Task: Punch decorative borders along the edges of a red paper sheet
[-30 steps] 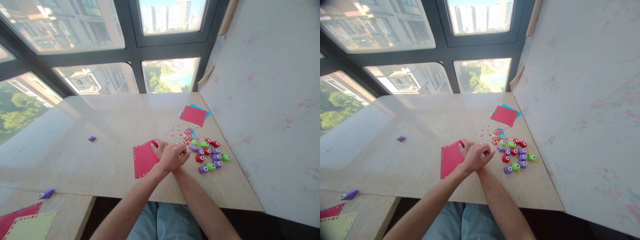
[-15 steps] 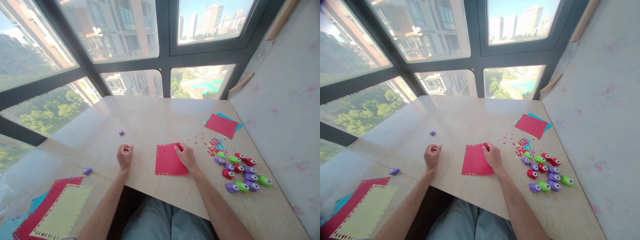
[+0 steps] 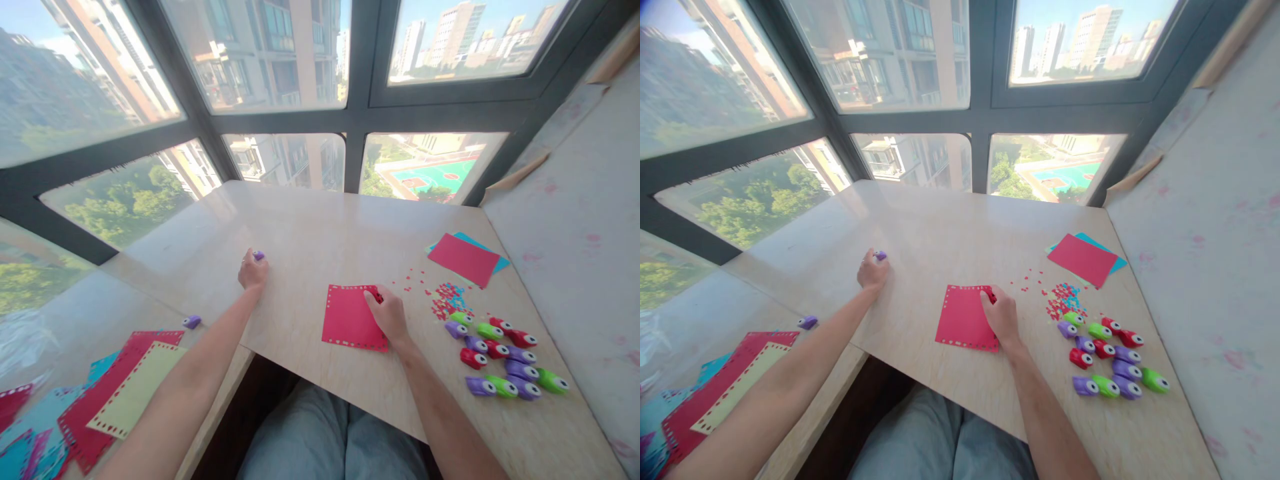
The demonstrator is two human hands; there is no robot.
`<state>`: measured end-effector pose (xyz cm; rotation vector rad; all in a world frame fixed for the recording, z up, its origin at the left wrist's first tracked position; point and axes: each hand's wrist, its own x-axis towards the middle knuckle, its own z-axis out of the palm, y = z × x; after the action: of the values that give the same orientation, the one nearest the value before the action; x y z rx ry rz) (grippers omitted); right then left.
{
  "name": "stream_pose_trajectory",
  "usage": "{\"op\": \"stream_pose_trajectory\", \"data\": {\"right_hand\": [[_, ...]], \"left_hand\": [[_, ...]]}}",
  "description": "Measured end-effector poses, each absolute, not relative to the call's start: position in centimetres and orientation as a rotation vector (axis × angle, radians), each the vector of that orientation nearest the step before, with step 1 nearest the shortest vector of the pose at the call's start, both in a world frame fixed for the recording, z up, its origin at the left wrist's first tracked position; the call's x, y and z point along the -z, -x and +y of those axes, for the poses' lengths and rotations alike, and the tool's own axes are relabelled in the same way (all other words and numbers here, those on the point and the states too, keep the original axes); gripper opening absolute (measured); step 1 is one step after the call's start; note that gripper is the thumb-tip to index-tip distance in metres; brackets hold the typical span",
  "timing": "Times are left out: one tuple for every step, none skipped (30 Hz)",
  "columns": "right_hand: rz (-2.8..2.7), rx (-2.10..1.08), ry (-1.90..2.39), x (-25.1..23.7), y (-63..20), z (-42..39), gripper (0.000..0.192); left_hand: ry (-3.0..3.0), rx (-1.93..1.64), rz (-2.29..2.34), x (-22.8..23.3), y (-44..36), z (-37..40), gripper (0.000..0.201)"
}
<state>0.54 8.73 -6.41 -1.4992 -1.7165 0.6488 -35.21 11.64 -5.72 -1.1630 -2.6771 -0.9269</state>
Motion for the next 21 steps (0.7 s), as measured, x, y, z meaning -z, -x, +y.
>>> {"op": "stream_pose_trajectory", "data": {"right_hand": [[-1.719,-0.648,1.498,6.4,-0.5,8.7,0.031],[-1.721,-0.65,1.496,6.4,-0.5,8.8,0.031],[-1.724,-0.655,1.494,6.4,-0.5,8.8,0.031],[-1.725,-0.664,1.492,6.5,-0.5,8.8,0.031],[-1.728,-0.672,1.492,6.5,-0.5,8.8,0.031],[-1.731,-0.679,1.493,6.5,-0.5,8.8,0.031],[-1.735,-0.684,1.491,6.4,-0.5,8.8,0.031],[-1.738,-0.685,1.489,6.4,-0.6,8.8,0.031],[-1.742,-0.685,1.484,6.4,-0.6,8.8,0.031],[-1.745,-0.684,1.48,6.4,-0.6,8.8,0.031],[-1.748,-0.683,1.476,6.4,-0.6,8.8,0.031],[-1.75,-0.683,1.473,6.5,-0.6,8.8,0.031],[-1.752,-0.683,1.472,6.5,-0.6,8.7,0.031],[-1.755,-0.682,1.472,6.5,-0.6,8.7,0.031],[-1.757,-0.681,1.47,6.5,-0.6,8.8,0.031],[-1.76,-0.68,1.467,6.6,-0.6,8.8,0.031],[-1.763,-0.678,1.462,6.6,-0.6,8.8,0.032],[-1.766,-0.676,1.457,6.6,-0.6,8.8,0.032],[-1.769,-0.673,1.451,6.6,-0.6,8.8,0.032],[-1.773,-0.67,1.445,6.6,-0.6,8.8,0.032],[-1.776,-0.665,1.44,6.7,-0.6,8.8,0.032]], "left_hand": [[1.158,0.93,-2.687,5.7,35.2,11.7,0.054],[1.164,0.939,-2.692,5.7,35.0,11.6,0.056],[1.187,0.949,-2.693,5.7,34.9,11.5,0.057],[1.244,0.952,-2.685,5.7,34.7,11.4,0.059],[1.329,0.942,-2.669,5.8,34.5,11.2,0.061],[1.434,0.917,-2.645,5.9,34.3,11.1,0.062],[1.539,0.884,-2.613,6.1,34.2,11.0,0.061],[1.628,0.853,-2.573,6.2,34.1,10.9,0.059],[1.689,0.835,-2.531,6.4,34.1,10.8,0.057],[1.727,0.827,-2.492,6.5,34.1,10.8,0.056],[1.756,0.819,-2.451,6.7,34.0,10.7,0.055],[1.798,0.801,-2.405,6.7,34.0,10.6,0.055],[1.856,0.767,-2.354,6.7,33.9,10.6,0.056],[1.926,0.718,-2.301,6.7,33.7,10.5,0.057],[1.996,0.661,-2.251,6.6,33.5,10.3,0.058],[2.056,0.608,-2.209,6.5,33.2,10.3,0.058],[2.106,0.567,-2.176,6.4,32.9,10.2,0.057],[2.142,0.545,-2.152,6.3,32.7,10.2,0.056],[2.165,0.537,-2.136,6.2,32.4,10.2,0.053],[2.18,0.54,-2.129,6.3,32.3,10.2,0.051],[2.187,0.552,-2.128,6.3,32.2,10.2,0.05]]}}
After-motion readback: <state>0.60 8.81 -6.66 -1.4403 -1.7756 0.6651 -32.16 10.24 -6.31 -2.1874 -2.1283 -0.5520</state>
